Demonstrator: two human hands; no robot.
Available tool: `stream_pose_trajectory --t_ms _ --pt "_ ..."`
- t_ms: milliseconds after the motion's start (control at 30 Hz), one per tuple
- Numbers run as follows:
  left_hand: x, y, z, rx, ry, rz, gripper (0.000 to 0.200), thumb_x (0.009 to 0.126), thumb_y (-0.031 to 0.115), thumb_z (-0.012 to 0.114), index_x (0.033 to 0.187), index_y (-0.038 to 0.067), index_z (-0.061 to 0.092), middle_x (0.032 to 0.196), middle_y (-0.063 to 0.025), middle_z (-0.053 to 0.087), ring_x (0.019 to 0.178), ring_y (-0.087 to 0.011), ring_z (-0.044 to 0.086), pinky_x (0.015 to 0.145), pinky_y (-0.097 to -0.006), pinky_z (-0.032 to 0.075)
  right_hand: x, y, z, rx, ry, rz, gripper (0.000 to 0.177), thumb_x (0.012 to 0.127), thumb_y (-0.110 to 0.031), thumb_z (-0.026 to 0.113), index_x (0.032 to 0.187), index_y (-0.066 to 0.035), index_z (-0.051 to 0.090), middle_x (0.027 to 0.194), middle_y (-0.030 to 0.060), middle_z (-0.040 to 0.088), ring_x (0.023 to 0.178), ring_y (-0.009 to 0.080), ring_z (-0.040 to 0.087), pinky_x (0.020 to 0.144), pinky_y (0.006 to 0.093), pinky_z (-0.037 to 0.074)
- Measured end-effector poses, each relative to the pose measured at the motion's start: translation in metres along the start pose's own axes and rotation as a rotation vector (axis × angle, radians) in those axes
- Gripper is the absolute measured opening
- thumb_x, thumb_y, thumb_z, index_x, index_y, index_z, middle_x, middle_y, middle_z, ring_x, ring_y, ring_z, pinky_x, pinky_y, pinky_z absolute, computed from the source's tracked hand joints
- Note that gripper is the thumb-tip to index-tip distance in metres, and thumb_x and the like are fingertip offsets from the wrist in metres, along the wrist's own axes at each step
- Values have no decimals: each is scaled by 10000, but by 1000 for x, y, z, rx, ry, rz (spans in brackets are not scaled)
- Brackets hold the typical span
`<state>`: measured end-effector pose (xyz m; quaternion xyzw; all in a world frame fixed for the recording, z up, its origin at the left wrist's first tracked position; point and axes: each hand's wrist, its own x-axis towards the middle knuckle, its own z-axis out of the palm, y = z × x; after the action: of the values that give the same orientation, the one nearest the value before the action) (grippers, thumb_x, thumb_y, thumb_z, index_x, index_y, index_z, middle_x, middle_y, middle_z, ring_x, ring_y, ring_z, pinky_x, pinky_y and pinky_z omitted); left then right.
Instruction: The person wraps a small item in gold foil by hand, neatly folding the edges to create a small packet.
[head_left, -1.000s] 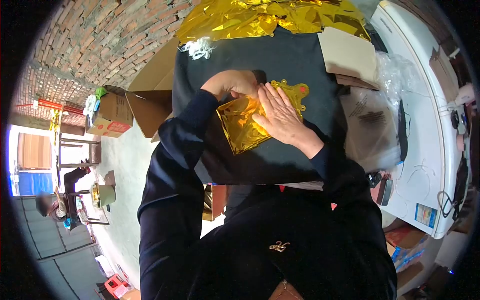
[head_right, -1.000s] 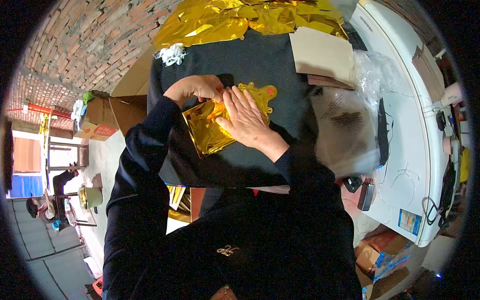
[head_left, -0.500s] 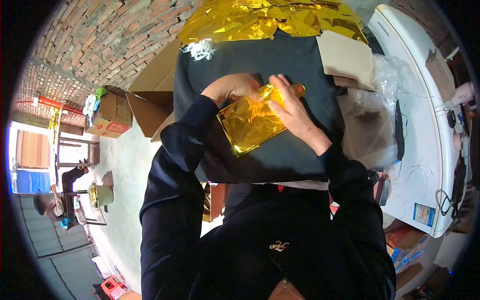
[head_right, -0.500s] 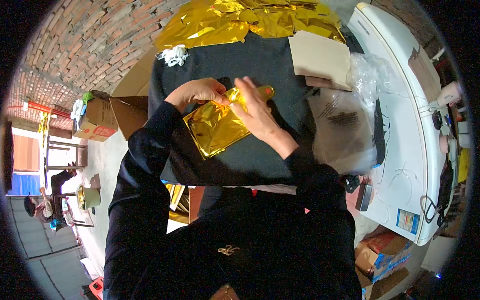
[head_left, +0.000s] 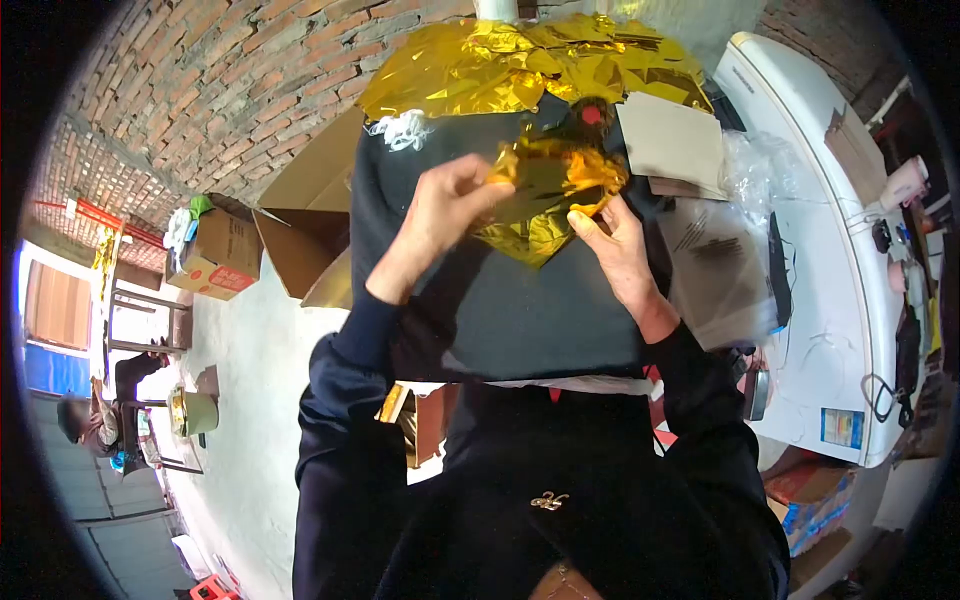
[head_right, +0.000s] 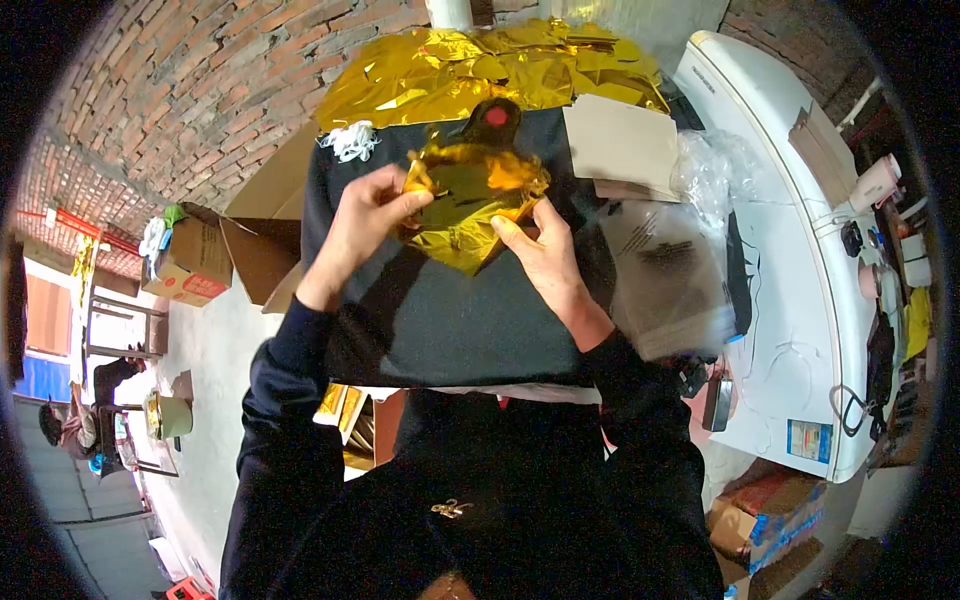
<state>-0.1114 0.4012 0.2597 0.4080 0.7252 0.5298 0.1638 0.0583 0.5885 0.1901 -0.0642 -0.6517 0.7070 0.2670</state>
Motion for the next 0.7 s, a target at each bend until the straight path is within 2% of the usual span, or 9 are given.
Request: stream_pose_trajectory --t_ms 67,133,167,200,233,333,467,533,700 --pt "-25 -6 7 129 119 144 156 935 108 793 918 6 675 794 1 663 764 -56 621 671 -257 530 -4 -9 0 -120 35 75 208 1025 -80 674 1209 14 657 1173 66 671 1135 109 582 979 305 494" --pt "-54 -5 16 170 203 222 102 911 54 767 960 -15 710 973 -102 783 900 -117 730 784 -293 587 -6 -12 4 -313 25 -161 182 937 -9 716 1119 -14 711 1164 87 696 1134 189 626 988 344 514" --pt "-64 -22 22 -47 185 241 138 874 7 776 992 -7 707 1051 -123 785 1026 -177 749 875 -320 600 -10 -21 4 -468 -17 -337 223 902 8 729 1123 -20 713 1170 91 698 1140 220 633 995 359 518" --pt "-72 -28 29 -68 209 349 191 841 -15 789 1012 10 705 1086 -125 778 1082 -227 743 909 -325 598 -15 -30 8 -619 -61 -513 266 868 25 741 1128 -26 714 1177 95 700 1146 250 641 1001 374 522" --pt "-84 -33 33 -24 226 363 201 832 -27 791 1007 18 703 1106 -126 774 1107 -246 736 915 -324 596 -21 -29 8 -637 -106 -580 359 774 26 778 1119 -61 735 1192 91 700 1180 326 628 1019 417 527" --pt "-124 -52 47 67 263 355 274 760 -93 777 986 32 686 1137 -123 762 1172 -308 709 963 -367 575 -54 -14 11 -823 -151 -675 350 752 1 811 1090 -71 753 1199 87 691 1203 322 611 1018 421 526" --pt "-164 -63 64 181 210 296 292 754 -128 711 997 32 693 1115 -122 756 1164 -332 703 967 -380 568 -95 5 3 -918 -275 -575 359 751 -84 833 1104 -97 768 1245 91 642 1221 327 575 998 423 525" --pt "-173 -62 66 261 158 287 227 796 -79 729 996 22 693 1139 -144 752 1213 -343 679 1012 -418 525 -104 6 1 -953 -303 -580 403 754 -100 831 1149 -90 751 1208 89 624 1203 320 572 996 424 522" --pt "-177 -62 66 379 102 369 312 707 -105 690 989 29 697 1174 -129 736 1236 -331 658 1039 -437 485 -117 11 -4 -976 -314 -590 416 728 -75 820 1128 -29 718 1141 80 625 1141 304 600 974 417 530"
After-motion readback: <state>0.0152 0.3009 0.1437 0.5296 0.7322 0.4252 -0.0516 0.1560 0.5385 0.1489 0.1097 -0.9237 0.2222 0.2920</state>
